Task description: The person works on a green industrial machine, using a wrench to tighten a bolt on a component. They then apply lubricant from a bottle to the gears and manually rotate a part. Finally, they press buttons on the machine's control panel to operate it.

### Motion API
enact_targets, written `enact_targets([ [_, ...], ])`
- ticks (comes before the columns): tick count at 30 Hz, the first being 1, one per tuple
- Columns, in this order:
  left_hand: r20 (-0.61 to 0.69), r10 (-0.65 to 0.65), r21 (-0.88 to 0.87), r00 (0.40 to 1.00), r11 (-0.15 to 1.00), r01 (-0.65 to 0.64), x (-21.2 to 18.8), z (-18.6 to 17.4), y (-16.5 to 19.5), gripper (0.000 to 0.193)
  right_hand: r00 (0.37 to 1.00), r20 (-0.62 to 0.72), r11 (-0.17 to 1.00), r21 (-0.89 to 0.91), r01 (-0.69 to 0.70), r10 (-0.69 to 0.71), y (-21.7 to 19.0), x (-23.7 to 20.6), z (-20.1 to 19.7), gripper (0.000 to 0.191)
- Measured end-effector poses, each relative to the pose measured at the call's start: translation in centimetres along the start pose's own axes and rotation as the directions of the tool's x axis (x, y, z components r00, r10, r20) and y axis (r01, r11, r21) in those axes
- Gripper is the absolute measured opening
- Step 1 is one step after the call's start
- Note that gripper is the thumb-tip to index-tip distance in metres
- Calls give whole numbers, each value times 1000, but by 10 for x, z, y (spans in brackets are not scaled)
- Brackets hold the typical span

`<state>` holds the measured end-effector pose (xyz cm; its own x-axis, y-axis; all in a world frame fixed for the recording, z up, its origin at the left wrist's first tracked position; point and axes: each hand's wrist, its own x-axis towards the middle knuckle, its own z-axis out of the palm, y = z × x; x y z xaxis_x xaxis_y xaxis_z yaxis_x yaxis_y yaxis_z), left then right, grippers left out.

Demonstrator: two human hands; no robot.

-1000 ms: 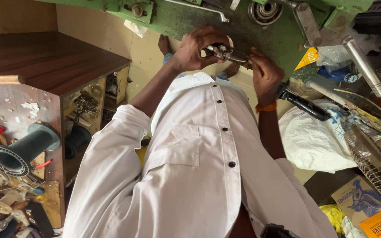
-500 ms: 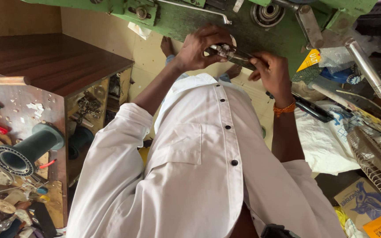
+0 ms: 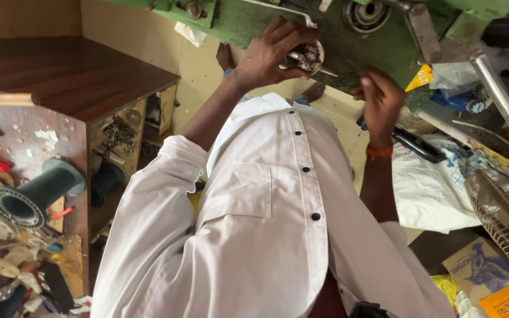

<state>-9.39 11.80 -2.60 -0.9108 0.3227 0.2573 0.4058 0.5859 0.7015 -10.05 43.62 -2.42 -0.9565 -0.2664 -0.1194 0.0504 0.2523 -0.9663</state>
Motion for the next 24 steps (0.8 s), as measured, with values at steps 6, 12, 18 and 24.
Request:
enact_targets([
  [6,-92,12,257,996,966,12,-16,17,16,85,946,27,892,-325,313,-323,-10,-22,20,16],
  [12,-81,-44,310,996,949,67,-18,29,13,85,928,30,827,-444,345,-371,-20,-11,45,18],
  [18,-117,-5,299,993,953,40,-19,28,6,87,909,97,763,-512,394,-405,-19,-5,47,16],
  [24,-247,-18,306,969,947,96,-19,40,10,89,937,107,940,42,-339,334,-7,-9,45,29],
])
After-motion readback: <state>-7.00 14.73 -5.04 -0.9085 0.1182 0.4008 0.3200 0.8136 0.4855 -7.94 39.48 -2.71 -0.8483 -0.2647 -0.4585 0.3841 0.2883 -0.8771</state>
